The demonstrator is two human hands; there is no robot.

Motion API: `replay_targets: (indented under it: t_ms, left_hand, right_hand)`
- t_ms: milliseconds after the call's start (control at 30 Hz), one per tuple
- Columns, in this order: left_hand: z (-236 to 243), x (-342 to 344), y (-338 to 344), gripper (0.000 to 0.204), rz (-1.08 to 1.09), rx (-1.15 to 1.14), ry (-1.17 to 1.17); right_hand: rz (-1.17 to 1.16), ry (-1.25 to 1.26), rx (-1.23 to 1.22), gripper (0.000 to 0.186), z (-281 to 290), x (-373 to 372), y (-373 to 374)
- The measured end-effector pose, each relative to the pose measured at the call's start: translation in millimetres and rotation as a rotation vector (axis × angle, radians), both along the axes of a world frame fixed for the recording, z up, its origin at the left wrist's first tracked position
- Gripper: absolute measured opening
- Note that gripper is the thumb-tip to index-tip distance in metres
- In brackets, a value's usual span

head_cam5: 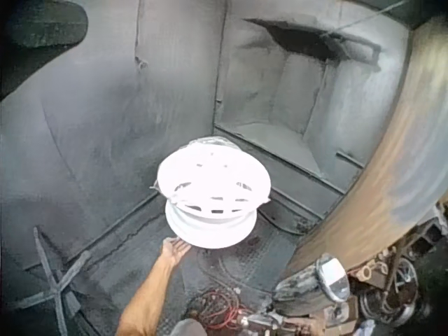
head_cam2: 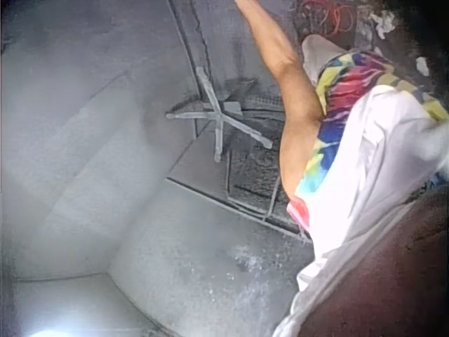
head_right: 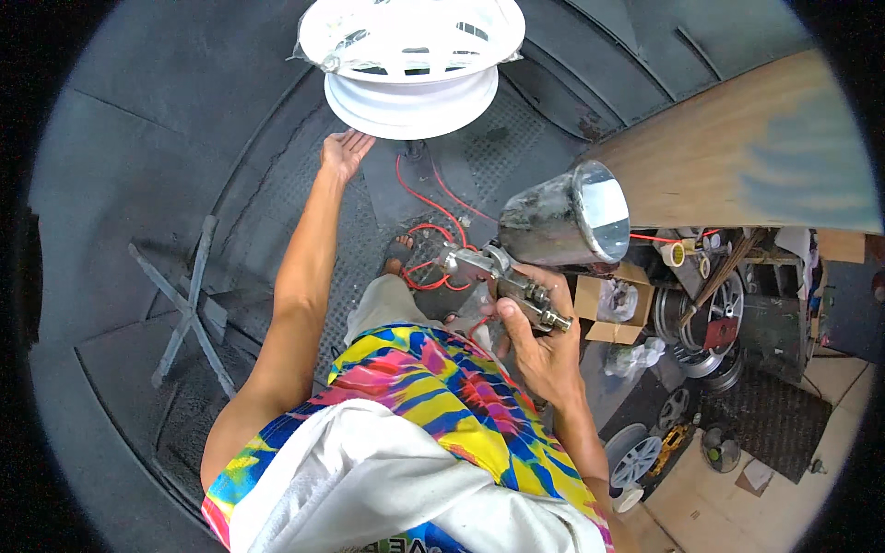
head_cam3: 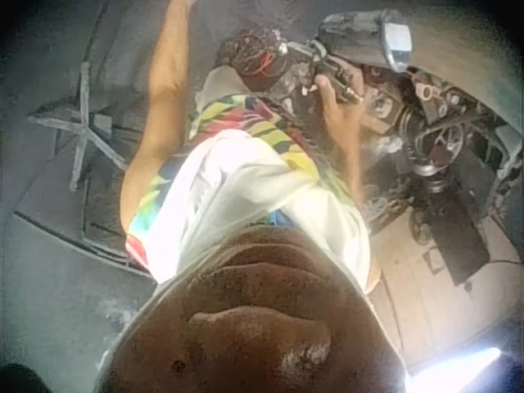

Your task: Mixing paint and using a spray gun to paint a car wheel rim inside a spray booth.

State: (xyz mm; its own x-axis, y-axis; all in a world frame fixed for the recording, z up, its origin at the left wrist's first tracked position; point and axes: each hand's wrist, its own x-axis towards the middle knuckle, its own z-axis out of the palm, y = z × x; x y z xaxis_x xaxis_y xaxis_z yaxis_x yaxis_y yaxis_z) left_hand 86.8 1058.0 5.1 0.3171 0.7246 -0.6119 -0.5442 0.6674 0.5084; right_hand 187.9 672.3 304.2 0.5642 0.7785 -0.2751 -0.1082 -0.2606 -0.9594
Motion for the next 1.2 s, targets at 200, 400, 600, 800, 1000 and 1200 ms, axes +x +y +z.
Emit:
replay_targets:
  t_ms: [200,400,600,800,1000,1200]
  left_hand:
    - [2,-17,-11,0.046,-0.03,0.025,0.05]
    - [23,-28,-44,0.032,-0.085,0.023,0.079]
    - [41,-36,-47,0.037,-0.268,-0.054,0.087]
    - [72,-43,-48,0.044,-0.361,-0.063,0.192]
    - [92,-38,-55,0.042,-0.468,-0.049,0.239]
    - [93,-39,-63,0.044,-0.581,-0.051,0.171]
  right_hand:
    - [-0.025,-0.039,-0.078,0.036,-20,8,-11]
    - [-0.206,-0.11,-0.203,0.031,-16,6,2]
    - [-0.582,-0.346,-0.321,0.031,5,19,26]
    - [-0.686,-0.516,-0.357,0.026,30,47,31]
    - [-0.714,-0.554,-0.427,0.027,36,64,35]
    - [-0.725,-0.553,-0.448,0.025,39,68,34]
